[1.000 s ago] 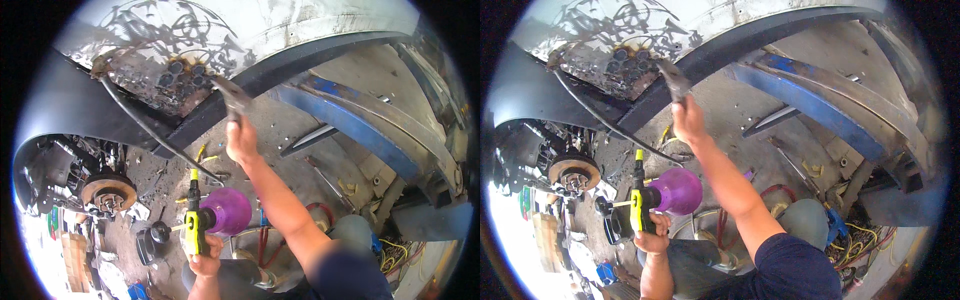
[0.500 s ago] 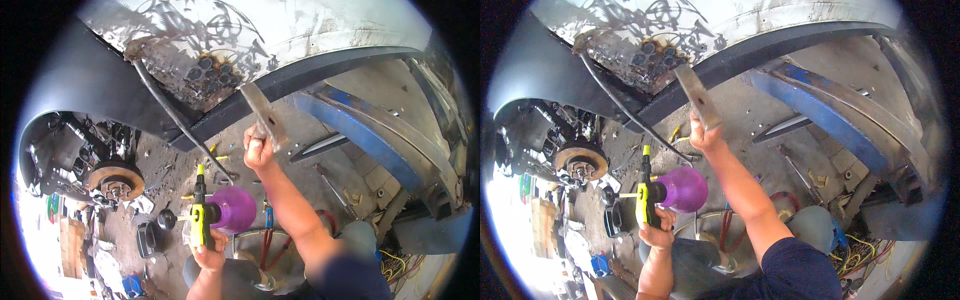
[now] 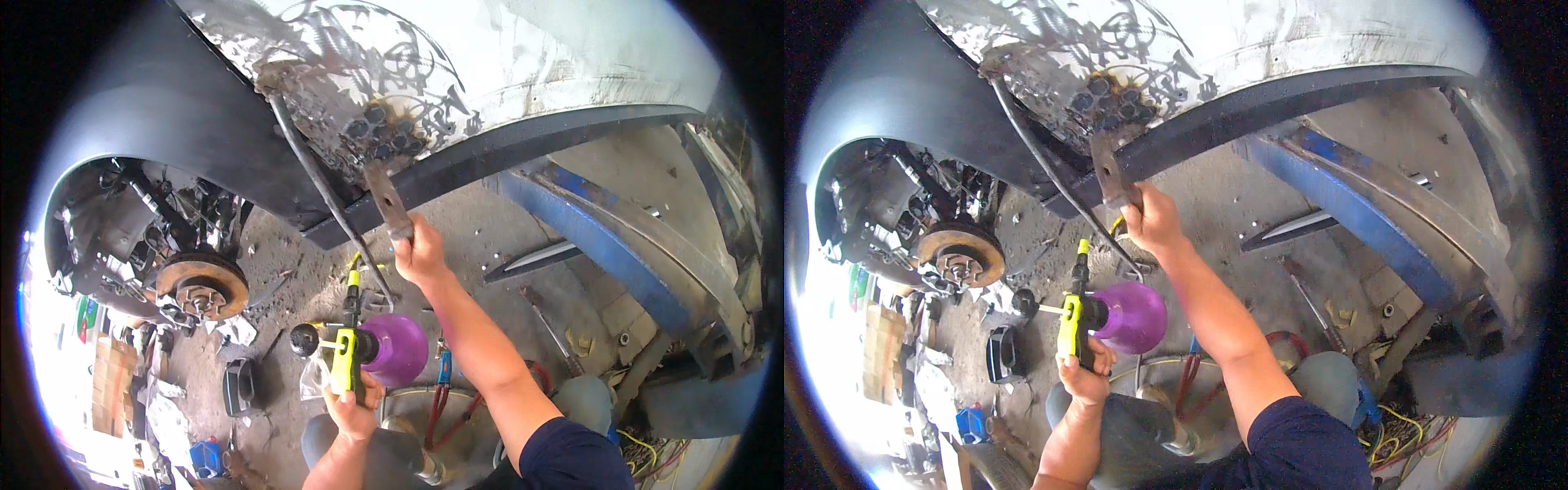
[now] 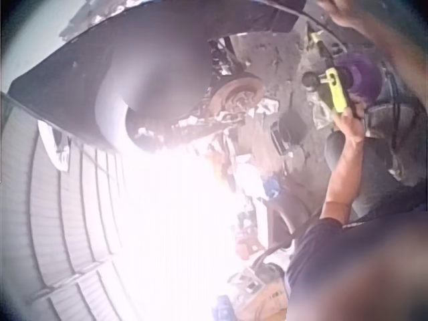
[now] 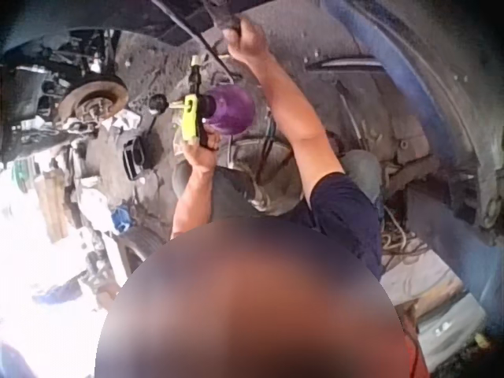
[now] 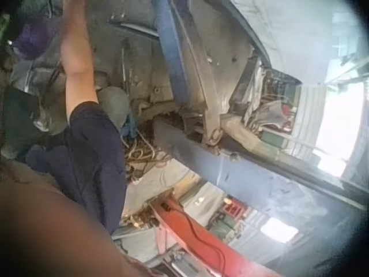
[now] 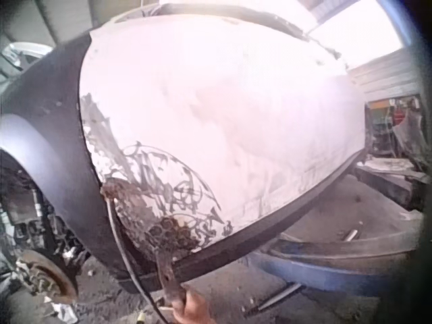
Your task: The person welds a damaged section of a car's wheel arch using a welding torch, then hammers the area to shape it. They repeat the welding and hammering process multiple times to repair the metal.
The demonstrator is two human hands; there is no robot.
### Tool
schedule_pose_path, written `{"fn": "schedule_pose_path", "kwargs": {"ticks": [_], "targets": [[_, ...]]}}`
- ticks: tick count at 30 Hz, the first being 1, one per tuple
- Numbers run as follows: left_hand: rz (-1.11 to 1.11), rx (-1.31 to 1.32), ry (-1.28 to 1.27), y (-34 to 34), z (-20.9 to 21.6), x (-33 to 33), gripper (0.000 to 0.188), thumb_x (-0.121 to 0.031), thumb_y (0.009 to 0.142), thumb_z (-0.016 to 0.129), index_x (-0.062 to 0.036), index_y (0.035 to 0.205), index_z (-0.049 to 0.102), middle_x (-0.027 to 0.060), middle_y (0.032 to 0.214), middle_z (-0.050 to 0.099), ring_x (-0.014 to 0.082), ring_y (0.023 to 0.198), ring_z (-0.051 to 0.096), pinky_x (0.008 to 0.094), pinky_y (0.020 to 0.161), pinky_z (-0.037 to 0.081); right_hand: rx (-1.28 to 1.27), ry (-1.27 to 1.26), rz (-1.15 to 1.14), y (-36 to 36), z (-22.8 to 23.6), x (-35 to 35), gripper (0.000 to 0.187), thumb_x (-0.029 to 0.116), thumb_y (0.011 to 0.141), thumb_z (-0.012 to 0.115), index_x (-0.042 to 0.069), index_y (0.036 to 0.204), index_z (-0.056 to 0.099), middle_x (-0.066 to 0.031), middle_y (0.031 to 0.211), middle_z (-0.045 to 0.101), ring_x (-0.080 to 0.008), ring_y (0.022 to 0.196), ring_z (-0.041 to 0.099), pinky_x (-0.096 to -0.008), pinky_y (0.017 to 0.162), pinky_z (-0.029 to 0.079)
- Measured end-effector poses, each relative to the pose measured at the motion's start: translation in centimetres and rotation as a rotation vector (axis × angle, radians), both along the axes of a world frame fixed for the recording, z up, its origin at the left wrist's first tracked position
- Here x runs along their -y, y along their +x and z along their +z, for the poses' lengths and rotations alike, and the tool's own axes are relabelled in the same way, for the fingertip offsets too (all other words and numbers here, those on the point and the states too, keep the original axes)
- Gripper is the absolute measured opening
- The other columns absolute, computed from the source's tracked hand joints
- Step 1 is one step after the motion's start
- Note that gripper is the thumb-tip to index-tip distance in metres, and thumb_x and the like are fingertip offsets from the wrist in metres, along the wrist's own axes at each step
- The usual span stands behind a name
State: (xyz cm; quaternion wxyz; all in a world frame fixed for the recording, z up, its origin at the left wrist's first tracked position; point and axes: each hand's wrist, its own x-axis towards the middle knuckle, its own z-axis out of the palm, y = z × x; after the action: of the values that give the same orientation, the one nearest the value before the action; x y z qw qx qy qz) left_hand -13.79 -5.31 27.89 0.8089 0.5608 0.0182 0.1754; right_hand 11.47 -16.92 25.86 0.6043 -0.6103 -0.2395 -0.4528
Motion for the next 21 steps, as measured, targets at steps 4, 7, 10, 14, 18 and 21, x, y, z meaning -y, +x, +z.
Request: {"fn": "schedule_pose_path", "kwargs": {"ticks": [4,7,10,14,18,21], "targets": [[-0.020,0.015,0.015,-0.1,0.0,-0.1,0.061,-0.053,0.073,0.071,0.0059,0.082,0.059,0.0034,0.052,0.046,0.0126,0.043,0.042,0.0303,0.050,0.043,0.041,0.020,-0.009,-0.1,-0.2,-0.5,0.032,0.034,0.089,0.061,0.003,0.097,0.059,-0.0156,0.072,0.061,-0.0386,0.063,0.061,-0.0427,0.057,0.048],[-0.020,-0.036,0.025,-0.2,-0.1,-0.2,0.061,-0.054,0.073,0.070,0.0059,0.082,0.059,0.0032,0.052,0.046,0.0124,0.043,0.042,0.0301,0.050,0.043,-0.082,-0.052,-0.021,0.1,-0.2,-0.7,0.029,0.030,0.087,0.064,0.003,0.097,0.060,-0.0144,0.072,0.062,-0.0366,0.064,0.062,-0.0408,0.058,0.049],[-0.022,-0.046,0.011,-0.2,-0.2,-0.4,0.063,-0.055,0.074,0.069,0.0060,0.083,0.058,0.0031,0.052,0.046,0.0126,0.044,0.042,0.0293,0.050,0.043,-0.052,0.073,-0.021,0.2,-0.1,-1.0,0.019,0.022,0.089,0.062,0.004,0.095,0.061,-0.0133,0.076,0.062,-0.0330,0.065,0.062,-0.0390,0.058,0.049],[-0.035,-0.018,0.007,-0.4,-0.3,-0.7,0.062,-0.055,0.074,0.069,0.0055,0.084,0.058,0.0028,0.052,0.045,0.0124,0.044,0.042,0.0292,0.049,0.042,0.028,0.069,-0.048,0.5,0.2,-1.3,0.018,0.020,0.088,0.061,0.003,0.095,0.060,-0.0179,0.074,0.060,-0.0385,0.065,0.060,-0.0406,0.059,0.048],[-0.019,-0.044,0.028,-0.2,-0.3,-0.7,0.061,-0.055,0.075,0.068,0.0046,0.083,0.058,0.0027,0.053,0.046,0.0125,0.044,0.042,0.0292,0.049,0.042,-0.173,-0.069,-0.115,-0.3,-0.1,-1.0,0.023,0.024,0.087,0.064,0.005,0.099,0.058,-0.0178,0.075,0.062,-0.0401,0.068,0.062,-0.0455,0.059,0.048],[-0.016,-0.067,0.007,-0.1,-0.1,-0.2,0.062,-0.056,0.076,0.068,0.0042,0.082,0.057,0.0025,0.053,0.046,0.0127,0.044,0.042,0.0294,0.049,0.041,-0.207,0.046,-0.076,-2.9,-0.7,-0.5,0.020,0.024,0.088,0.062,0.006,0.098,0.058,-0.0177,0.073,0.061,-0.0394,0.065,0.062,-0.0444,0.059,0.049]]}}
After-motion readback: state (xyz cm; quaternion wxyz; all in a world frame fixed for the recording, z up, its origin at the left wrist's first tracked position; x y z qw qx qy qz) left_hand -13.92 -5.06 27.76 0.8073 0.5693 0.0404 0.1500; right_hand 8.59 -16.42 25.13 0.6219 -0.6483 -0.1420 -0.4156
